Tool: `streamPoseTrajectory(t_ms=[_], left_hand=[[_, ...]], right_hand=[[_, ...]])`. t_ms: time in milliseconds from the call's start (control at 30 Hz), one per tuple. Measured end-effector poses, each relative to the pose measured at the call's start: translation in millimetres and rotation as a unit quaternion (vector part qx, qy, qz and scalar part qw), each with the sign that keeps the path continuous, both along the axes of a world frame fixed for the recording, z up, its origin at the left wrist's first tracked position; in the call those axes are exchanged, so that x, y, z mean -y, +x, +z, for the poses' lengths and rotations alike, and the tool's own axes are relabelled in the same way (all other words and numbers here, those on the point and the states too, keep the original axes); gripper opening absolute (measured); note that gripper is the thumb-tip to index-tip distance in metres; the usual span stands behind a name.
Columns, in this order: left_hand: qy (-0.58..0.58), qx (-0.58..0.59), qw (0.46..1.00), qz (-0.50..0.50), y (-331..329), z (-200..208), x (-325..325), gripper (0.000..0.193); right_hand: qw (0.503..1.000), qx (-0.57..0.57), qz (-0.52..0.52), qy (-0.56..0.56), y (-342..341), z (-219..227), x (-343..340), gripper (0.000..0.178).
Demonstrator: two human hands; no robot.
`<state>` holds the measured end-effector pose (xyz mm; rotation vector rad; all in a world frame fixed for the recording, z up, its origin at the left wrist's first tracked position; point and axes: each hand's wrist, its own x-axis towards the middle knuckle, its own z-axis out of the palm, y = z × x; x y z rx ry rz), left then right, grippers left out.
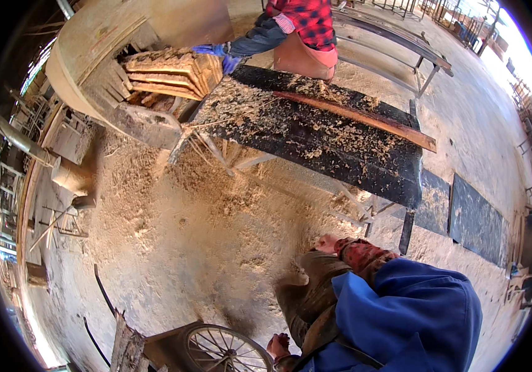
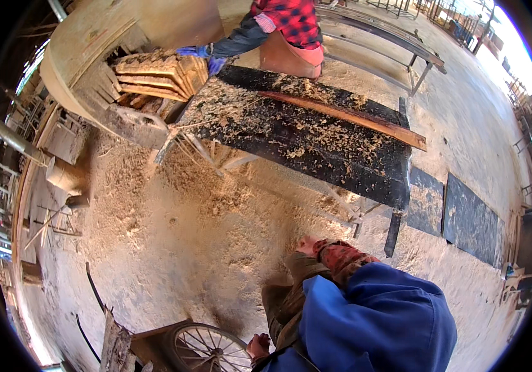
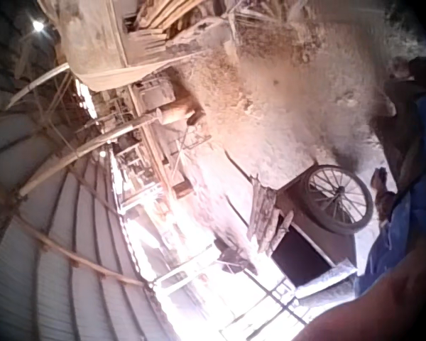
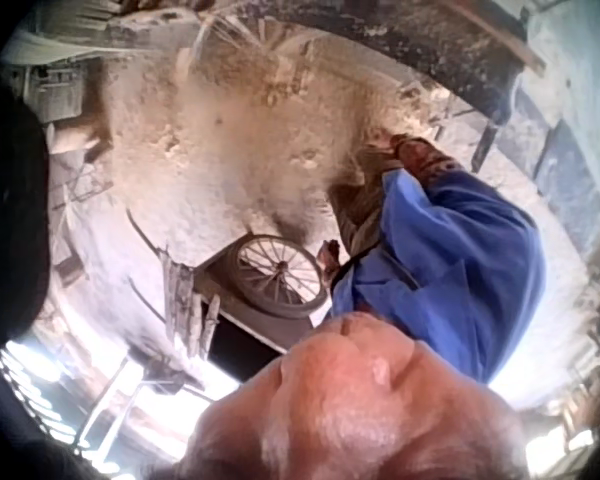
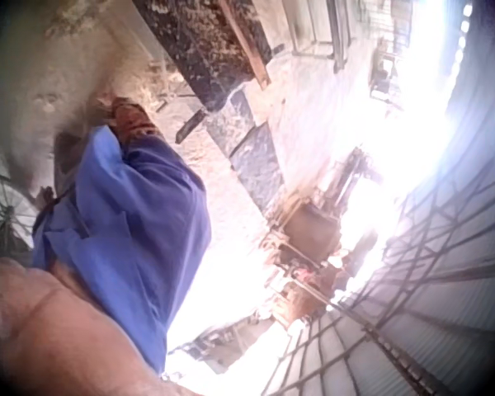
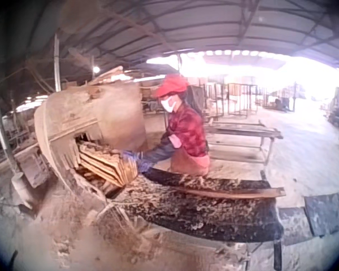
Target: The person repeatedly picks up long wooden planks from a pile on the floor and places them into a two-wheeled cart. The person handles the wood by hand, moving pieces one at a time or in small groups to load the cart.
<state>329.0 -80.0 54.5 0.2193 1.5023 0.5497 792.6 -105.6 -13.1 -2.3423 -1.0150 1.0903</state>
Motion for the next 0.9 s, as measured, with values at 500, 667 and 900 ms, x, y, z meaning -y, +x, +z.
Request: streamPoseTrajectory(t_ms=[500, 667, 900], left_hand=[[0.004, -0.044, 0.982, -0.181, 30.8, -27.4, -89.0, 0.021], [0.002, -0.054, 0.993, -0.107, 48.4, -33.7, -113.3, 0.016], [-0.001, -0.046, 0.99, -0.133, 103.0, -29.0, -89.4, 0.018]], right_hand=[[0.961, -0.074, -0.264, 0.042, 45.0, 76.5, 30.3, 0.033], [0.907, 0.401, 0.127, -0.018, 146.6, 51.6, 46.4, 0.024], [0.939, 0.141, -0.309, 0.055, 306.8, 120.8, 15.1, 0.024]])
